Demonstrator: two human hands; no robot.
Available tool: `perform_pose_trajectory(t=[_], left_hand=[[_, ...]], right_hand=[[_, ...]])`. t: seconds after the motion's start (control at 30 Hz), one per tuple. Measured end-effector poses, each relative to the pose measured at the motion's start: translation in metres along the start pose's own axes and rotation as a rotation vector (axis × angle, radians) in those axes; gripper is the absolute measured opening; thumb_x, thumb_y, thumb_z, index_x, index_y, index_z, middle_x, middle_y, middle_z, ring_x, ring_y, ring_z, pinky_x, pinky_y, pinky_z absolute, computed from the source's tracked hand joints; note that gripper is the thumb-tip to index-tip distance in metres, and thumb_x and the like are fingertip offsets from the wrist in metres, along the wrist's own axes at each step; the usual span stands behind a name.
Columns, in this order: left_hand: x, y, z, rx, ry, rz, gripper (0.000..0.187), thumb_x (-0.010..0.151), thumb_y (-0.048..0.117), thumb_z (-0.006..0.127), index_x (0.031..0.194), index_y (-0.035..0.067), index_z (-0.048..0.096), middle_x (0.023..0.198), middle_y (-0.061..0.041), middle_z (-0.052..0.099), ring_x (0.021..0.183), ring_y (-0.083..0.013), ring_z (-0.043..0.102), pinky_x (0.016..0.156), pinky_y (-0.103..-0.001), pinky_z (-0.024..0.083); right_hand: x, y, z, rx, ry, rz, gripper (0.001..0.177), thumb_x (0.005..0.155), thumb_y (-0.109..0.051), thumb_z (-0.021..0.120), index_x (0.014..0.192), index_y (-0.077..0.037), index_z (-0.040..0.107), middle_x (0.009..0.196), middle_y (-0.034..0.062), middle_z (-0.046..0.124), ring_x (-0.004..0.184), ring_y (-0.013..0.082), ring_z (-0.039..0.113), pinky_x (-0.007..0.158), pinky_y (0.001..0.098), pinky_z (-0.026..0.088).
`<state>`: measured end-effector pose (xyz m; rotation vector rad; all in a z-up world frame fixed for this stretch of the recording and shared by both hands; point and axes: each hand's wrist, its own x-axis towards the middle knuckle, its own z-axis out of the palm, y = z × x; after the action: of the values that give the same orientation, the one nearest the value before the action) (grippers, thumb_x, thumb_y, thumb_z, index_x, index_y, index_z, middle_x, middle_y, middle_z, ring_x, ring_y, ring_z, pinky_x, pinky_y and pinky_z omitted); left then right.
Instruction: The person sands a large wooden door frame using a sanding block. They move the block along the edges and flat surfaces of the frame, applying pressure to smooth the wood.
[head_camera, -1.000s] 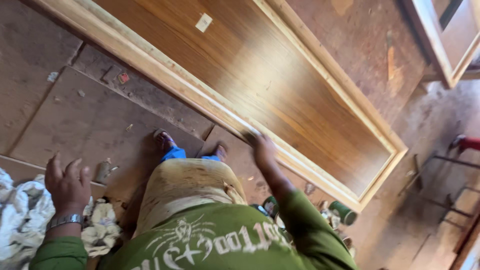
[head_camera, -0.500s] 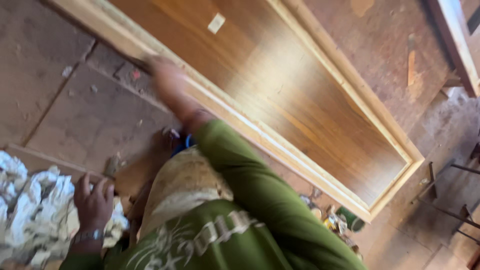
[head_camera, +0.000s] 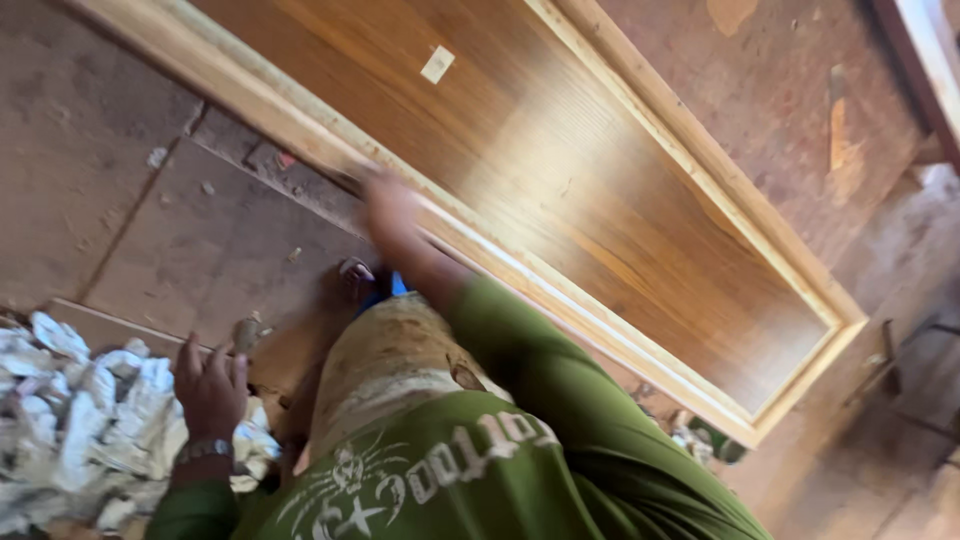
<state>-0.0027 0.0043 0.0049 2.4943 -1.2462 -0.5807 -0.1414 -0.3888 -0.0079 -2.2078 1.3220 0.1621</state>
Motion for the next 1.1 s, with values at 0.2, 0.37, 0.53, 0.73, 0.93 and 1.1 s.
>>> perform_pose_trajectory(t=[0.2,0.37,0.53,0.73,0.93,1.1], left_hand=[[0.024,0.037,0.004,0.025,0.045,0.061,0.047,0.092,0.03,0.064,0.133,0.008,0.068,0.151,-0.032,0.047,0.141,-0.0488,0.044,0.119,-0.056,0.035],[0.05,0.064,-0.004,0.014,-0.037,0.057,0.044,0.095,0.031,0.065,0.131,0.006,0.066,0.155,-0.03,0.046,0.142,-0.0487,0.044,0.118,-0.056,0.036],[0.102,0.086,-0.02,0.015,0.027,0.174,0.035,0.097,0.03,0.066,0.122,0.006,0.068,0.157,-0.029,0.043,0.144,-0.0503,0.043,0.121,-0.057,0.036],[0.24,0.12,-0.061,-0.075,0.11,0.342,0.033,0.109,0.027,0.063,0.134,0.005,0.066,0.166,-0.027,0.036,0.152,-0.0468,0.038,0.128,-0.059,0.033],[0.367,0.12,-0.103,0.056,0.022,0.556,0.03,0.111,0.027,0.065,0.131,0.004,0.067,0.167,-0.025,0.036,0.154,-0.0441,0.035,0.129,-0.056,0.03],[0.453,0.064,-0.134,0.009,-0.003,0.577,0.027,0.112,0.025,0.062,0.127,0.003,0.064,0.168,-0.027,0.033,0.155,-0.0463,0.03,0.128,-0.057,0.026]], right_hand=[[0.087,-0.096,-0.01,0.12,0.068,-0.218,0.025,0.088,-0.011,0.06,0.111,-0.011,0.069,0.113,0.0156,0.068,0.102,0.036,0.067,0.081,0.0486,0.055],[-0.076,0.093,-0.062,0.186,0.052,-0.212,0.032,0.091,-0.016,0.065,0.122,-0.021,0.068,0.127,0.014,0.068,0.122,0.0383,0.059,0.1,0.0488,0.048],[-0.258,0.262,-0.139,-0.046,-0.056,0.241,0.022,0.093,-0.016,0.065,0.114,-0.018,0.073,0.109,0.0139,0.07,0.102,0.0364,0.066,0.085,0.0479,0.053],[-0.247,0.225,-0.136,0.438,0.301,0.399,0.023,0.094,-0.014,0.06,0.115,-0.015,0.069,0.114,0.0099,0.064,0.1,0.0307,0.07,0.086,0.0386,0.06],[-0.169,0.139,-0.101,0.077,0.39,0.246,0.033,0.077,-0.019,0.078,0.109,-0.014,0.07,0.108,0.0106,0.068,0.107,0.0366,0.061,0.093,0.0462,0.05],[-0.027,0.005,-0.06,0.16,0.365,0.142,0.037,0.074,-0.022,0.079,0.109,-0.017,0.071,0.109,0.0105,0.068,0.106,0.0332,0.064,0.09,0.0453,0.051]])
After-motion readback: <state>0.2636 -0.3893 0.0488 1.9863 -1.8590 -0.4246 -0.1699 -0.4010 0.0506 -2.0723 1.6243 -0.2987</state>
